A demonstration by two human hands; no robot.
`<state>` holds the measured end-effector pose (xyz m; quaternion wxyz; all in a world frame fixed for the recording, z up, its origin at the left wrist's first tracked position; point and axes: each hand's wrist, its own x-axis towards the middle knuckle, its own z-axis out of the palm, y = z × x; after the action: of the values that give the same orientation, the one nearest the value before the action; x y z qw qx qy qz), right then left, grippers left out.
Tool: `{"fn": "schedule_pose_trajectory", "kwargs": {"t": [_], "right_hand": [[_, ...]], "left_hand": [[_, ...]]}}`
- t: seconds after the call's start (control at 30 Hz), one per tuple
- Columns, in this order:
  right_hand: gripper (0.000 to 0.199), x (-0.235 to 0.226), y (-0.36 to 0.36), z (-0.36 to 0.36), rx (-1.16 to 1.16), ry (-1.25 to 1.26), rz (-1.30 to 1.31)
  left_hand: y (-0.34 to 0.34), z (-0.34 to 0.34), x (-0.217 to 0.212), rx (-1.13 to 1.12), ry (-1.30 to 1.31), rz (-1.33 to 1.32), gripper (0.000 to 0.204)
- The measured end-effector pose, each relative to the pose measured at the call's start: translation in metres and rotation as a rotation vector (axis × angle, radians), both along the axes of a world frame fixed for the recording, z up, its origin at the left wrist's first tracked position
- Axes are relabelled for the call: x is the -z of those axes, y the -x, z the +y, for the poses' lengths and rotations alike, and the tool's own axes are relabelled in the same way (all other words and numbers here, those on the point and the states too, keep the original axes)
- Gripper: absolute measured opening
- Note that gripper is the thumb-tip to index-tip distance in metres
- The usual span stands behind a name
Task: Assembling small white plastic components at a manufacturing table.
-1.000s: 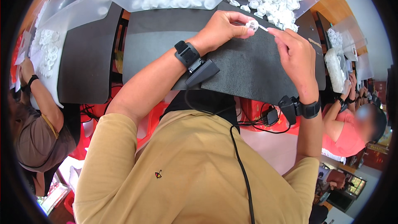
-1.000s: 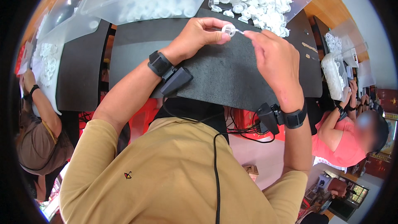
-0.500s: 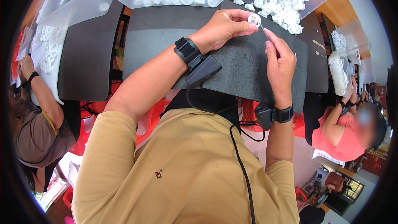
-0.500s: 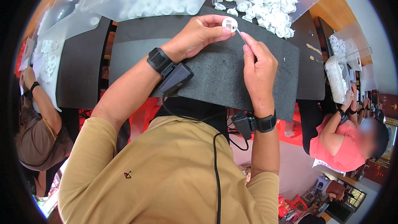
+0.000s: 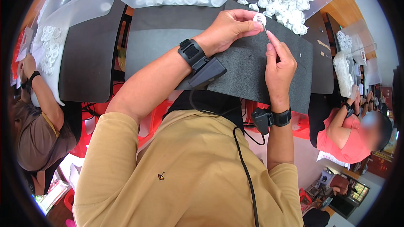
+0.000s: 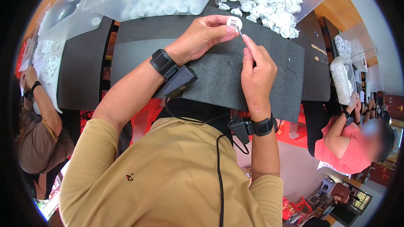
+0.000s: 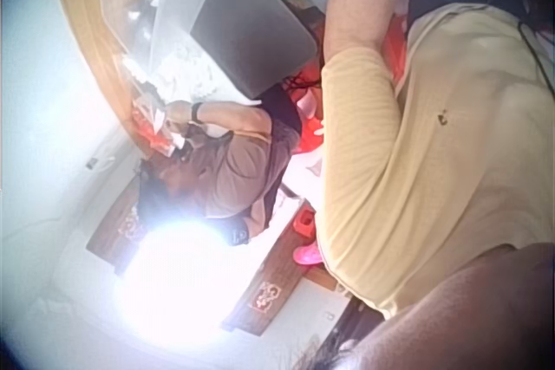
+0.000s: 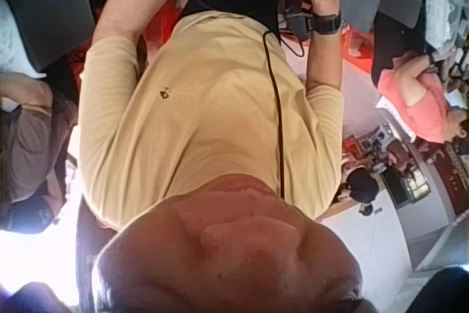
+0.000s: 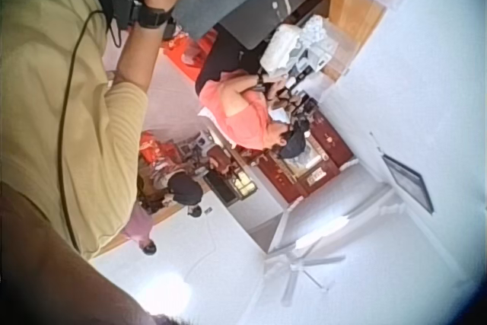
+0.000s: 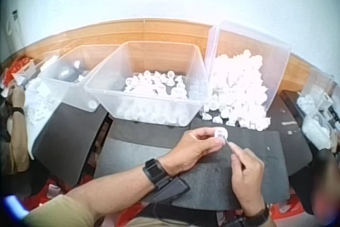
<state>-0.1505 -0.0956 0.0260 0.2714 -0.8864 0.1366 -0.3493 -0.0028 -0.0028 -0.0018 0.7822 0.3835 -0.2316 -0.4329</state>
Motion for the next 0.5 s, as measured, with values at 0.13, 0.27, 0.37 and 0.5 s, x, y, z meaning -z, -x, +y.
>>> {"fn": "schedule_pose_trajectory", "kwargs": {"t": [0.13, 0.27, 0.37, 0.5], "right_hand": [[0.029, -0.003, 0.002, -0.002, -0.002, 0.098, 0.074], [0.025, -0.026, 0.004, 0.004, 0.066, 0.406, 0.222], [0.024, -0.041, 0.008, -0.009, 0.015, 0.437, 0.340], [0.034, -0.045, 0.011, -0.034, -0.135, -0.034, 0.215]], "left_hand": [[0.002, -0.001, 0.004, -0.033, -0.025, -0.023, 0.032], [0.003, 0.001, 0.005, -0.019, -0.062, -0.138, 0.033], [0.002, 0.002, 0.002, -0.026, -0.130, -0.280, 0.035], [-0.003, 0.002, -0.005, -0.013, -0.073, -0.265, 0.036]]}}
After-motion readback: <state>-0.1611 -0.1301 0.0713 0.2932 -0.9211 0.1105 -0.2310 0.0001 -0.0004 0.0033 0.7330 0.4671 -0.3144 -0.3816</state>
